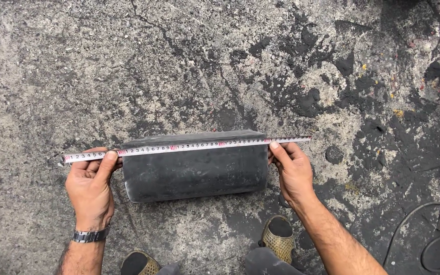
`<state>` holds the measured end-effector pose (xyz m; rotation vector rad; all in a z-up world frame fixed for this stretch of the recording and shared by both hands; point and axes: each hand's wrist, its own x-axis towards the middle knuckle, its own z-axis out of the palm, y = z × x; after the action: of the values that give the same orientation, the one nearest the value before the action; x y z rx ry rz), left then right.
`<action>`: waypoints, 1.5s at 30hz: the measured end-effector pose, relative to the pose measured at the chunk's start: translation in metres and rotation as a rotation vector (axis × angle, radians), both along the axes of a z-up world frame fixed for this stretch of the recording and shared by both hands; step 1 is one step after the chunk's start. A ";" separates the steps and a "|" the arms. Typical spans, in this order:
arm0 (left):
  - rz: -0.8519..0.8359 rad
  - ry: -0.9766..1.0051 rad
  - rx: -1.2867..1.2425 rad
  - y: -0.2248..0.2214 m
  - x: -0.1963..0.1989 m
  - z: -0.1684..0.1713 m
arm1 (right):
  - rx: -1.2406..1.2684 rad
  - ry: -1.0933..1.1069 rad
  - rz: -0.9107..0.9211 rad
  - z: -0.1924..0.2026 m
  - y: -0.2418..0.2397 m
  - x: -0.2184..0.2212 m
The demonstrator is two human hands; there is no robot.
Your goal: The person is measuring and inspecting large black rubber or foam industrial products using a tape measure and a metal rod.
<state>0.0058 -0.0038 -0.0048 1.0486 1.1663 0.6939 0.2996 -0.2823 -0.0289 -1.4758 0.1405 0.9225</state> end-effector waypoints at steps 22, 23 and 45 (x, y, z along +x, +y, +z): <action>0.023 -0.032 -0.047 0.003 0.002 -0.013 | 0.007 -0.049 -0.056 -0.034 -0.033 0.010; 0.030 -0.031 -0.045 0.003 0.001 -0.013 | 0.009 -0.047 -0.049 -0.034 -0.032 0.009; -0.029 -0.036 -0.066 0.007 0.000 -0.007 | -0.022 -0.023 -0.098 -0.027 -0.023 0.005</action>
<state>0.0063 0.0029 -0.0117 0.9927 1.1335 0.6449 0.3047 -0.3056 -0.0556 -1.4863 0.2041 0.8269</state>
